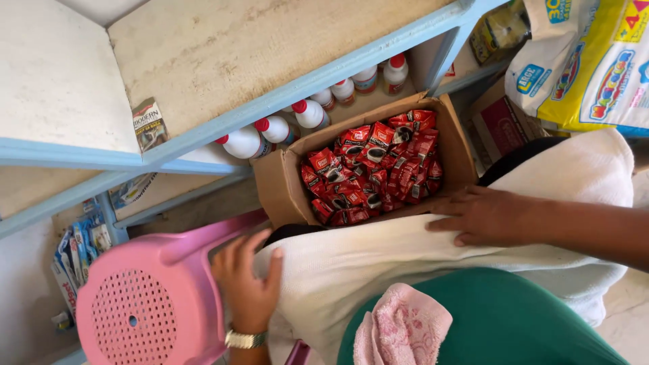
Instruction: The person sits on a stool and arranges small red sachets from a cardboard box onto a shelf. They also handle white bottles with red caps, moving them on the shelf to make space for the sachets.
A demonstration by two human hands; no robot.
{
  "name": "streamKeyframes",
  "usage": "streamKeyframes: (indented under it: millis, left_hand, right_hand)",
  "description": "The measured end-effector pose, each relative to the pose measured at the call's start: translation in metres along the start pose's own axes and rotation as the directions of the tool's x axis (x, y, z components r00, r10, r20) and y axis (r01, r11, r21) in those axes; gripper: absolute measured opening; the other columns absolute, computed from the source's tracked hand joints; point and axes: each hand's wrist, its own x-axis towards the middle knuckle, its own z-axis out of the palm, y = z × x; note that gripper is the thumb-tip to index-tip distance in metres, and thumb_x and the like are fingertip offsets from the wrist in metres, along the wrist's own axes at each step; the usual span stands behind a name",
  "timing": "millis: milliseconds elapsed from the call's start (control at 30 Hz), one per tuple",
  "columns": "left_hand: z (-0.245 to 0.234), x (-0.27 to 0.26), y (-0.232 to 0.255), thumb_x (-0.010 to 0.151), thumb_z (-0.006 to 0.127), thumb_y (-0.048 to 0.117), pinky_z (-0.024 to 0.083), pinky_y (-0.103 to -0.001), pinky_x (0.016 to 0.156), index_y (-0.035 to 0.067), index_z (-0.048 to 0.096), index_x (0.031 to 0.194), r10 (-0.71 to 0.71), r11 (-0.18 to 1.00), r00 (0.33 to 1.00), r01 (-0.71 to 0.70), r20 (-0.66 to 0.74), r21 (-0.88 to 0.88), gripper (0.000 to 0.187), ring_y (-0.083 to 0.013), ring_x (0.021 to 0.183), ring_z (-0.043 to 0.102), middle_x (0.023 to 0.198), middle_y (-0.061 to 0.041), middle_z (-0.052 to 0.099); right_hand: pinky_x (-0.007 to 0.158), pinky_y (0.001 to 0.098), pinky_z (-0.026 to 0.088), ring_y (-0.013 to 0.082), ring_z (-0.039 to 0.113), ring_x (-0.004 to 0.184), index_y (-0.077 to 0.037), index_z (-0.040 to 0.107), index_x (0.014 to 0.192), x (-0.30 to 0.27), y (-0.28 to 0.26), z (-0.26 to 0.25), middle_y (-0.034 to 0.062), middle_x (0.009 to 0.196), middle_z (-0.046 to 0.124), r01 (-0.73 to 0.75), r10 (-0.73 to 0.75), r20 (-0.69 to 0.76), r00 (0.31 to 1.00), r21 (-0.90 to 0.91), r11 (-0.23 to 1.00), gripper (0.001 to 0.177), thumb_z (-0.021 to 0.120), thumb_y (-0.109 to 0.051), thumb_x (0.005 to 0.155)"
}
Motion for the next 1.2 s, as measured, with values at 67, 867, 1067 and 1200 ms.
streamKeyframes:
  millis: [67, 867, 1067, 1200]
  left_hand:
    - [-0.001, -0.015, -0.023, 0.089, 0.071, 0.033, 0.040, -0.046, 0.093, 0.014, 0.072, 0.116, -0.036, 0.999, 0.998, 0.035, -0.056, -0.018, 0.032, -0.0309, 0.105, 0.056, 0.108, -0.011, 0.065]
    - [0.183, 0.137, 0.032, 0.084, 0.074, 0.018, 0.054, -0.047, 0.088, 0.027, 0.079, 0.106, 0.060, 0.993, 0.766, -0.109, 0.640, 0.036, 0.023, -0.0304, 0.108, 0.066, 0.113, -0.007, 0.070]
    - [0.245, 0.125, 0.005, 0.081, 0.069, 0.007, 0.052, -0.046, 0.093, 0.026, 0.075, 0.113, -0.026, 0.982, 0.548, -0.140, 0.836, 0.123, 0.037, -0.0331, 0.118, 0.061, 0.127, -0.013, 0.063]
    - [0.283, 0.120, -0.016, 0.100, 0.062, 0.016, 0.057, -0.046, 0.091, 0.016, 0.080, 0.107, -0.098, 0.967, 0.557, -0.143, 0.824, 0.212, 0.020, -0.0324, 0.113, 0.070, 0.121, -0.013, 0.073]
  right_hand:
    - [0.120, 0.0485, 0.020, 0.0320, 0.026, 0.147, -0.032, 0.039, 0.157, 0.001, 0.004, 0.003, 0.0058, 0.167, 0.024, 0.044, -0.042, -0.038, 0.998, 0.052, 0.998, 0.062, 0.050, -0.044, 0.097]
    - [0.103, 0.0515, 0.047, 0.0323, 0.058, 0.124, -0.023, 0.058, 0.138, 0.124, 0.013, -0.070, 0.0075, 0.135, 0.059, -0.046, 0.056, -0.217, 0.975, 0.052, 0.998, 0.042, 0.058, -0.030, 0.096]
    - [0.110, 0.0534, 0.043, 0.0330, 0.054, 0.131, -0.025, 0.056, 0.145, 0.142, 0.037, -0.034, 0.0116, 0.140, 0.057, -0.155, 0.154, -0.021, 0.988, -0.075, 0.985, 0.043, 0.050, -0.025, 0.102]
    - [0.110, 0.0553, 0.041, 0.0324, 0.054, 0.131, -0.021, 0.050, 0.148, 0.137, 0.023, -0.053, 0.0120, 0.140, 0.056, -0.112, 0.111, -0.011, 0.994, -0.122, 0.986, 0.049, 0.054, -0.025, 0.100]
